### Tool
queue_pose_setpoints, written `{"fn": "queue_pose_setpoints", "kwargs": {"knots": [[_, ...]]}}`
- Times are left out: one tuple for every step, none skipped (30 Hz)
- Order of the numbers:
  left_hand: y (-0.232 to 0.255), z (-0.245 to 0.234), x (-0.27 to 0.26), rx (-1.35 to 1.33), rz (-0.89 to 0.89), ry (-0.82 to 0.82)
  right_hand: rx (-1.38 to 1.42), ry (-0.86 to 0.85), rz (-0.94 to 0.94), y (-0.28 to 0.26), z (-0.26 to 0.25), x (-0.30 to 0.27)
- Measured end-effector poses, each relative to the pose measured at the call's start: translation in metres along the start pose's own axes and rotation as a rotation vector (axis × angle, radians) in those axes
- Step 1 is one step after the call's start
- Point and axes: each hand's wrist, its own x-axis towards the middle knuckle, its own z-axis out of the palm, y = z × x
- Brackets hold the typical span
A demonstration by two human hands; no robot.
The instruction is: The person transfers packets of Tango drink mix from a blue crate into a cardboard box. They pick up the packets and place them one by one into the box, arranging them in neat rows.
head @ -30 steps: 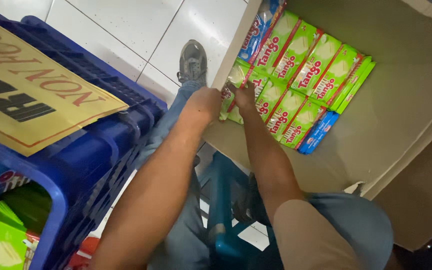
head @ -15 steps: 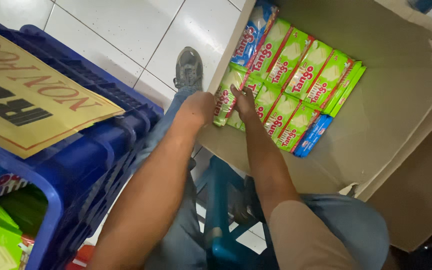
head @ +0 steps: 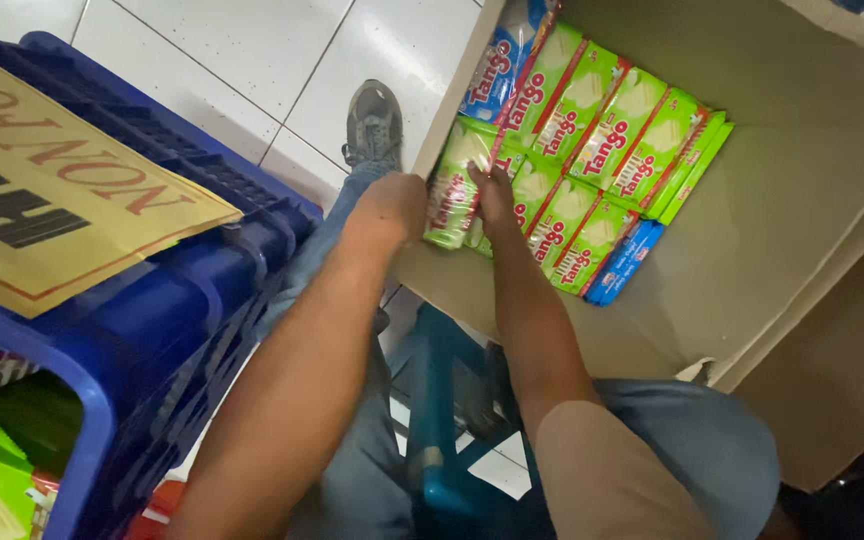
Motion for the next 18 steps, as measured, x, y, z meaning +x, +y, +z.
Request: {"fn": "queue_pose_setpoints", "kwargs": {"knots": [[-0.001, 0.003, 0.002, 0.055, 0.033, 0.017, -0.204, 0.097, 0.054, 0.006, -0.006, 0.007], [-0.002, 0.005, 0.003, 0.109, 0.064, 0.033, -0.408, 0.192, 0.109, 0.013, -0.012, 0.015], [0.003, -0.001, -0.006, 0.110, 0.065, 0.032, -0.407, 0.193, 0.110, 0.006, -0.022, 0.004], [0.008, -0.007, -0.016, 0.114, 0.083, 0.014, -0.208, 0.137, 0.032, -0.001, -0.033, -0.007], [0.013, -0.012, -0.026, 0.118, 0.102, -0.004, -0.010, 0.082, -0.045, -0.008, -0.044, -0.018], [0.013, -0.010, -0.024, 0.117, 0.105, -0.003, -0.011, 0.083, -0.049, -0.002, -0.060, -0.011], [0.013, -0.008, -0.022, 0.128, 0.093, 0.019, 0.148, -0.011, 0.100, 0.003, -0.076, -0.004], [0.012, -0.005, -0.020, 0.138, 0.077, 0.040, 0.306, -0.107, 0.251, 0.009, -0.092, 0.002], [0.011, -0.005, -0.016, 0.136, 0.077, 0.041, 0.304, -0.108, 0.250, 0.000, -0.085, -0.006], [0.009, -0.002, -0.012, 0.104, 0.061, 0.047, 0.322, -0.047, 0.292, -0.008, -0.080, -0.017], [0.008, 0.000, -0.008, 0.072, 0.044, 0.053, 0.340, 0.015, 0.334, -0.016, -0.074, -0.027], [0.015, -0.011, -0.022, 0.070, 0.045, 0.059, 0.338, 0.012, 0.329, -0.019, -0.065, -0.031], [0.022, -0.021, -0.037, 0.047, 0.076, 0.040, 0.344, -0.137, 0.339, -0.023, -0.055, -0.035], [0.027, -0.030, -0.053, 0.023, 0.101, 0.018, 0.347, -0.288, 0.356, -0.024, -0.045, -0.041], [0.022, -0.023, -0.043, 0.020, 0.095, 0.020, 0.344, -0.293, 0.359, -0.023, -0.033, -0.037], [0.016, -0.016, -0.033, 0.068, 0.096, 0.038, 0.363, -0.330, 0.328, -0.020, -0.022, -0.035], [0.012, -0.007, -0.024, 0.117, 0.097, 0.056, 0.382, -0.367, 0.295, -0.017, -0.011, -0.033], [0.011, -0.005, -0.014, 0.120, 0.097, 0.055, 0.386, -0.367, 0.296, -0.001, -0.011, -0.011]]}}
